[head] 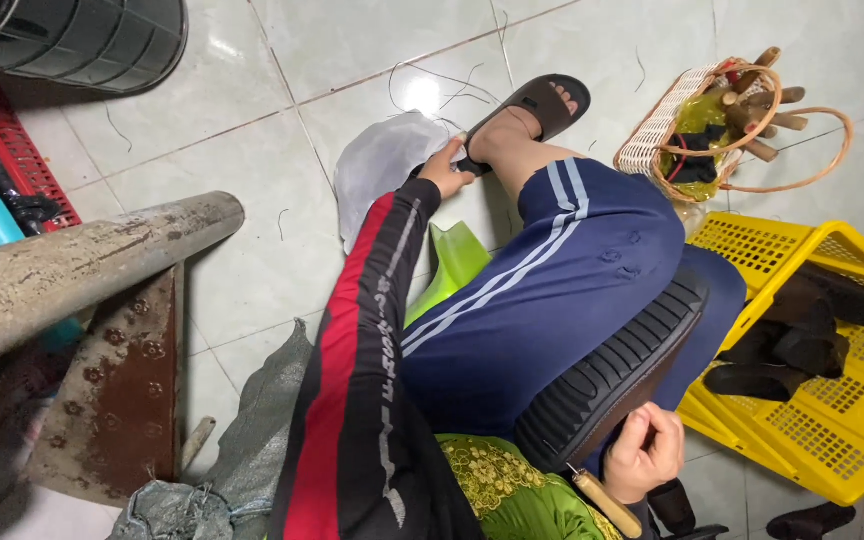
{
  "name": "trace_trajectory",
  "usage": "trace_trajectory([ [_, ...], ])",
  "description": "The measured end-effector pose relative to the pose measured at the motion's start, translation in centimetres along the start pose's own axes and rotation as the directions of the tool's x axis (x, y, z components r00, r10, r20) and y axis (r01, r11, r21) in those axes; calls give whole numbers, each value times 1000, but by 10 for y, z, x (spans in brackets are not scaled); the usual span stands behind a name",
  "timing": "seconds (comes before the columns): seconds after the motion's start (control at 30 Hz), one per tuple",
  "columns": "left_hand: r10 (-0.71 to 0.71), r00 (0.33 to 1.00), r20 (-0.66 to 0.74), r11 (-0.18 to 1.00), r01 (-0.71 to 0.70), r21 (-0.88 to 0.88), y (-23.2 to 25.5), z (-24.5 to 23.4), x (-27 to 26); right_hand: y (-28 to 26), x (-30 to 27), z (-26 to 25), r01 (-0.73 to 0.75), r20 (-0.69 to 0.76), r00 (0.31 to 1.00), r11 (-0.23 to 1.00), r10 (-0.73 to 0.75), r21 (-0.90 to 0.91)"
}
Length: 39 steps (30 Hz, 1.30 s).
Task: Hand-stitching a shoe sole to the upper part of the shoe.
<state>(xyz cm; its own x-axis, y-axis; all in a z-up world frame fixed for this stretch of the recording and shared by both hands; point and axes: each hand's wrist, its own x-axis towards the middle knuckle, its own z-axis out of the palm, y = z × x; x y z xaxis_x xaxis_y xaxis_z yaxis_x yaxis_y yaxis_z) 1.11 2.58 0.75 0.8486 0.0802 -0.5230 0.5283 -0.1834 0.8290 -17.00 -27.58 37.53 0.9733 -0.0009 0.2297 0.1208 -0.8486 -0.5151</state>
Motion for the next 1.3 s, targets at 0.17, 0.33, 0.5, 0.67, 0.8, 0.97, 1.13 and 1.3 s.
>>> trace_trajectory([
  [0.17, -67, 998, 3, 998, 67, 17, 12, -47, -6, -2, 1, 0, -12, 2, 1000, 1000, 12, 5],
  [0.33, 0, 1000, -25, 1000, 0, -25, 15, -72, -16, -4, 2, -1, -23, 20, 1000, 1000, 23, -10],
  [0.5, 139, 956, -259, 987, -112, 116, 0, -82, -63, -2, 2, 1, -11, -9, 1000, 1000, 11, 25],
  [0.67, -36, 954, -297, 988, 79, 134, -24, -76, -150, 1, 1, 1, 11, -9, 1000, 1000, -11, 28],
  [0.8, -182, 940, -288, 948, 246, 202, -92, -49, -176, -1, 2, 1, 18, -7, 1000, 999, -18, 46],
  [0.97, -154, 890, -429, 971, 217, 102, -115, -26, -158, -4, 3, 2, 43, -15, 999, 998, -42, 35],
  [1.13, -4, 809, -587, 986, 101, 133, -89, -28, -138, -3, 4, 2, 51, -16, 999, 998, -51, 21],
  [1.3, 113, 796, -595, 974, 31, 225, -61, -40, -121, -2, 3, 2, 47, -25, 999, 999, -47, -2],
])
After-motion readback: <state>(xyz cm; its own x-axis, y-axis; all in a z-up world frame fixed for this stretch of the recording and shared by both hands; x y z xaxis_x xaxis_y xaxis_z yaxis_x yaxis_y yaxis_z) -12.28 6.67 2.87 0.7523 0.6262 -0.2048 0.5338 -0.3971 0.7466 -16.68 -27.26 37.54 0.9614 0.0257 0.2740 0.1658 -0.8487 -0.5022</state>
